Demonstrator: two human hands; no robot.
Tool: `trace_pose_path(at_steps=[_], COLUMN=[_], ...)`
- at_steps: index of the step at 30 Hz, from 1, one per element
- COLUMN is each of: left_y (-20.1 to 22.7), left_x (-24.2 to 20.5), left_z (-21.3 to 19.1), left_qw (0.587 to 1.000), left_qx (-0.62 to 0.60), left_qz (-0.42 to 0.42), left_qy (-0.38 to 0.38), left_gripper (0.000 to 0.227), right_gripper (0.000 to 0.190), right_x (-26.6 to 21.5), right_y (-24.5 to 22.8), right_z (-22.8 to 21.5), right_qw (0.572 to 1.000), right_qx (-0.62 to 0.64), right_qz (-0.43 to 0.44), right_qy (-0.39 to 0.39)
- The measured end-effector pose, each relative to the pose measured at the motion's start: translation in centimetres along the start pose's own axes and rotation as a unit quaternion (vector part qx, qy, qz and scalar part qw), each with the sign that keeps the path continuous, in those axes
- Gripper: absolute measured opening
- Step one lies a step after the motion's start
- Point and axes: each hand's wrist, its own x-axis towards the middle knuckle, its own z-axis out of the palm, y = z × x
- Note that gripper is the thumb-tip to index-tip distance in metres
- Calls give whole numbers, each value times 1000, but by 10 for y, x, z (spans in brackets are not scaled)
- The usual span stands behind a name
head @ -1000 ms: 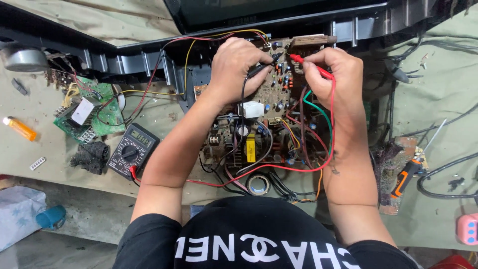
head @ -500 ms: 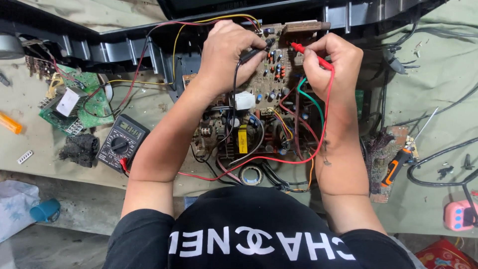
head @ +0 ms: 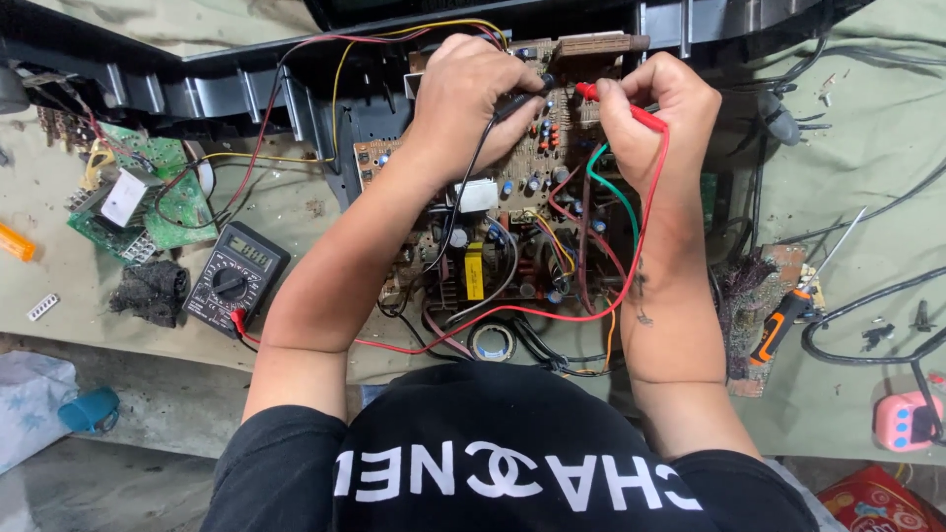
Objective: Inspecting and testing a main circuit board using a multimeter and other tools to diagnose issues.
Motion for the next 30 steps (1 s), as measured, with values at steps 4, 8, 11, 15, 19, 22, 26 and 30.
trace_pose_path(at_steps=[4,8,11,15,19,22,26,30], left_y=[-1,-1,0,-4,-6,-5,-6,-6], left_x=[1,0,0,-1,-3,-3,-3,-4], left_z=[-1,-2,-2,-3,-3,-3,-2,-2], left_qw=[1000,1000,999,998,997,998,998,998], left_qx=[-12,-20,-33,-54,-75,-63,-51,-54], left_qz=[13,8,10,16,6,3,10,8], left_qy=[-5,-10,-2,-1,-13,-20,-19,-24], left_gripper=[7,6,8,12,9,8,10,9], right_gripper=[29,28,22,23,36,37,35,33], right_x=[0,-1,-1,-1,-2,-2,-2,-2], right_y=[-4,-6,-12,-15,-10,-7,-12,-19], right_z=[-2,-4,-5,-6,-5,-5,-7,-5], right_qw=[1000,997,996,996,997,997,996,996], right_qx=[4,12,20,15,13,11,-10,4], right_qz=[-22,-64,-59,-47,-39,-36,-18,-19], right_qy=[-21,-48,-63,-74,-73,-65,-83,-84])
